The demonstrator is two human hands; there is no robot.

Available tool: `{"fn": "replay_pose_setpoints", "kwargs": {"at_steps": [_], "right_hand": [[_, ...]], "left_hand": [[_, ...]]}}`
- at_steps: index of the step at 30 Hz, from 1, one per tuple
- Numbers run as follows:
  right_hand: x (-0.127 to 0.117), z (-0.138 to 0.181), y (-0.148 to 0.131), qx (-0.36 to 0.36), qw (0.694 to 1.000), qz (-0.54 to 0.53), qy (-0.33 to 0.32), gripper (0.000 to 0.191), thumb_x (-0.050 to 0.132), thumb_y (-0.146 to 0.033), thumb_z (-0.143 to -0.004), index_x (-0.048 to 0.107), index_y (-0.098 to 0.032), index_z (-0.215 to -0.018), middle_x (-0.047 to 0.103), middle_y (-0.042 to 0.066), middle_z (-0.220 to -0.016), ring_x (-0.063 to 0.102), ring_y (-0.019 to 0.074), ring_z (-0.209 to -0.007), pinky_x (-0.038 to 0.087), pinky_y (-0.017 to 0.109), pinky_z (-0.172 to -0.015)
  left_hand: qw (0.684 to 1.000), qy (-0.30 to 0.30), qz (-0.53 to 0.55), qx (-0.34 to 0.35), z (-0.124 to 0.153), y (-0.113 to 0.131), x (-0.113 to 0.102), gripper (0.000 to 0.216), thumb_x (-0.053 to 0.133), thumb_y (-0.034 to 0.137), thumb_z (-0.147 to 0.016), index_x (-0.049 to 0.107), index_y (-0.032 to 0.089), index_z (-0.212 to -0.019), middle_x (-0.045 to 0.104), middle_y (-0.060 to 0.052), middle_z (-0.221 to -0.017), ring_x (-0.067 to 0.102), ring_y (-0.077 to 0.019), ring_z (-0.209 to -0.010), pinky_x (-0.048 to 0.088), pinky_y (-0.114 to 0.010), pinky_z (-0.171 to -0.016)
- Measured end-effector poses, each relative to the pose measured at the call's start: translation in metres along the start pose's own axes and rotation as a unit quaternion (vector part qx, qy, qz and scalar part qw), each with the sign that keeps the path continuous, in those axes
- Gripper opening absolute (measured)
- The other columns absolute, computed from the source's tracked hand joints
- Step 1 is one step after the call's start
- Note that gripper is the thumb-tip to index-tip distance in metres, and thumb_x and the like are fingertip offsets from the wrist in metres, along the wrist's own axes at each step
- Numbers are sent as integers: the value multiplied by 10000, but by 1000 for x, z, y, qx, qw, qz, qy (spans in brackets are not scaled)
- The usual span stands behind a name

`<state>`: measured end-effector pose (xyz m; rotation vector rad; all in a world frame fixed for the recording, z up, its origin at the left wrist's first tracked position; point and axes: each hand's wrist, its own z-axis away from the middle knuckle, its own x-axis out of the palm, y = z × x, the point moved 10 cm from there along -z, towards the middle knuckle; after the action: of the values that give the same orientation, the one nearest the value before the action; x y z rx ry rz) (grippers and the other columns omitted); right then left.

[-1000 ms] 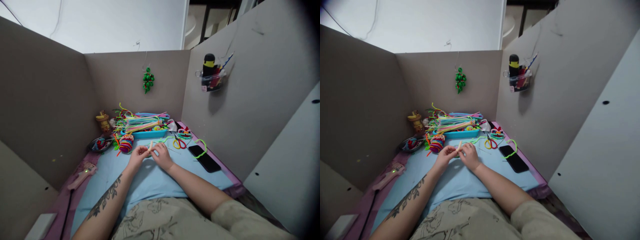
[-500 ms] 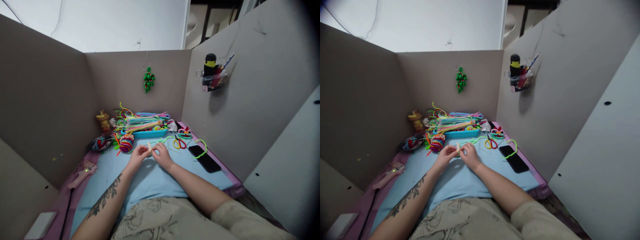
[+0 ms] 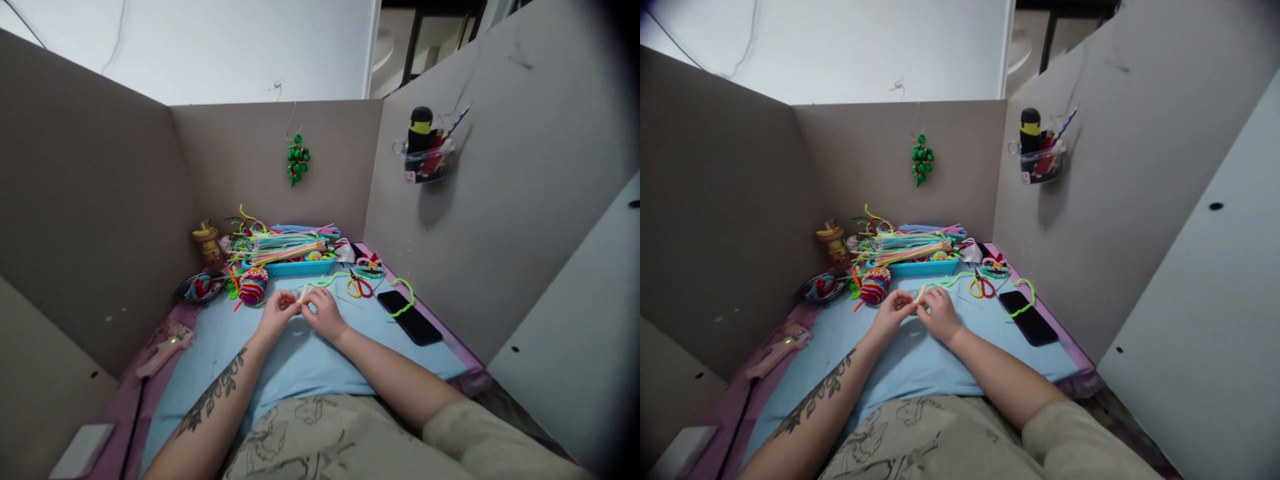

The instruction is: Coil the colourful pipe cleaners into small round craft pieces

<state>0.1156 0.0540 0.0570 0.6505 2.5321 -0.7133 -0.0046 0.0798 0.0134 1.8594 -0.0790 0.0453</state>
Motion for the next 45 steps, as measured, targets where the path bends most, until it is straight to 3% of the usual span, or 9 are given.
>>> {"fn": "replay_pose_setpoints", "kwargs": {"at_steps": [8,11,15,19,24,34,40,45], "right_hand": [[5,1,4,16,1000,14,-10,69,550,-172,-764,586,-188,-707,542,43,-758,479,204,-827,375,336,-777],[1,-2,5,3,1000,-11,-17,52,560,-184,-767,598,-187,-803,571,60,-847,485,214,-886,378,355,-817],[0,-5,2,-38,997,-57,-43,168,580,-203,-775,604,-202,-941,598,73,-1004,494,217,-1004,365,379,-884],[9,-4,3,-52,989,-105,-87,116,560,-245,-820,617,-212,-915,649,50,-905,560,186,-906,393,353,-841],[13,-3,12,-3,990,-110,-91,90,566,-261,-812,619,-194,-782,638,31,-741,570,168,-750,412,305,-738],[24,2,32,131,970,-184,-87,82,515,-226,-756,551,-178,-700,572,-9,-684,533,132,-672,410,237,-638],[31,6,36,174,954,-230,-82,39,476,-197,-723,506,-189,-700,518,-34,-628,490,121,-596,395,222,-566],[34,8,39,190,950,-236,-69,85,442,-162,-696,507,-197,-738,515,-42,-616,487,115,-565,387,212,-528]], "left_hand": [[989,15,-129,73,5,20,0,205,658,253,-680,497,155,-761,534,37,-655,517,-89,-597,400,-204,-569],[990,-2,-128,64,5,19,1,235,660,273,-687,478,161,-785,545,33,-669,529,-93,-604,414,-207,-570],[990,-37,-125,53,4,13,4,277,662,300,-698,457,168,-831,570,15,-715,563,-105,-640,434,-214,-582],[988,-56,-131,52,4,10,6,288,659,302,-706,445,173,-849,588,1,-742,591,-118,-669,457,-230,-607],[984,-38,-157,73,5,16,4,261,641,293,-717,447,181,-852,600,-2,-747,607,-127,-684,477,-246,-623],[954,-22,-260,145,13,27,9,184,550,183,-743,434,194,-884,596,-13,-804,618,-132,-731,487,-258,-667],[948,-22,-278,151,15,27,11,184,523,159,-740,463,201,-909,610,-19,-830,621,-140,-741,488,-258,-668],[924,-38,-339,171,19,32,18,188,525,148,-735,516,204,-914,634,-31,-851,611,-160,-775,484,-283,-704]]}}
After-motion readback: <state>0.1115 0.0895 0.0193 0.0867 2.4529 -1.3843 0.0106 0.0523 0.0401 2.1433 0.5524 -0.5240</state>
